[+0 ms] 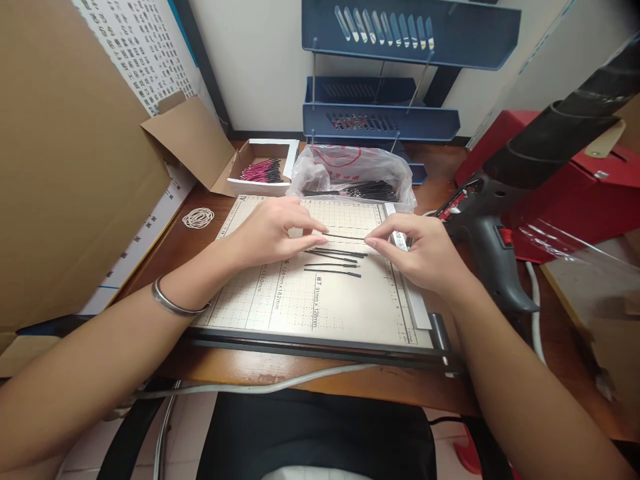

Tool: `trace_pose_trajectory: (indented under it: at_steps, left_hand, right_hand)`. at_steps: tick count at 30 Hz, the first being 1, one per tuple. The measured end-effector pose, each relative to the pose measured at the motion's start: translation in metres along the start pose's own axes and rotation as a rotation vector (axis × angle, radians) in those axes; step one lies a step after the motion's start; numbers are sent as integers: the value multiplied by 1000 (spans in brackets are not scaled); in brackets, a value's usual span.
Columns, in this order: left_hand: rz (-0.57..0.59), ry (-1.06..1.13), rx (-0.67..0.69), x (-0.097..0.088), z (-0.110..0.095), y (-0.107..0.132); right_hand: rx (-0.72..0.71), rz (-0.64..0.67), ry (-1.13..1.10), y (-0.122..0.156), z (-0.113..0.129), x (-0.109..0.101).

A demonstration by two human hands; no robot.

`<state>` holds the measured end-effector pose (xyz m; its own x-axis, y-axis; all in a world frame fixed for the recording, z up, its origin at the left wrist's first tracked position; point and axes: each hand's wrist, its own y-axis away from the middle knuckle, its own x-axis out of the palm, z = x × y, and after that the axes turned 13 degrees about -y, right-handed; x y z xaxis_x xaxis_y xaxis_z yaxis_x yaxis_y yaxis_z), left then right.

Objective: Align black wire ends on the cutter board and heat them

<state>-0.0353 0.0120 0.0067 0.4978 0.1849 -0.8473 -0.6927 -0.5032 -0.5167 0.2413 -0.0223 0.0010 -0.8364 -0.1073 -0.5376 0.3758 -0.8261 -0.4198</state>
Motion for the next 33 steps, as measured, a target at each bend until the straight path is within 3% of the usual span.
trace_pose_trajectory:
  at_steps: [3,8,17,25,33]
  left_hand:
    - [23,-60,-63,2,-2,0]
    - [103,-36,-37,2,-7,-1]
    - [243,-52,-3,5,-4,1]
    - [262,-53,5,8,-7,0]
    - [248,-60,-6,5,-8,-1]
  right_hand:
    - [36,3,34,-1,-8,2]
    - [3,75,174,-1,-18,10]
    - [27,109,141,-1,-9,3]
    - [61,238,149,-1,2,8]
    - [80,235,191,-1,0,5]
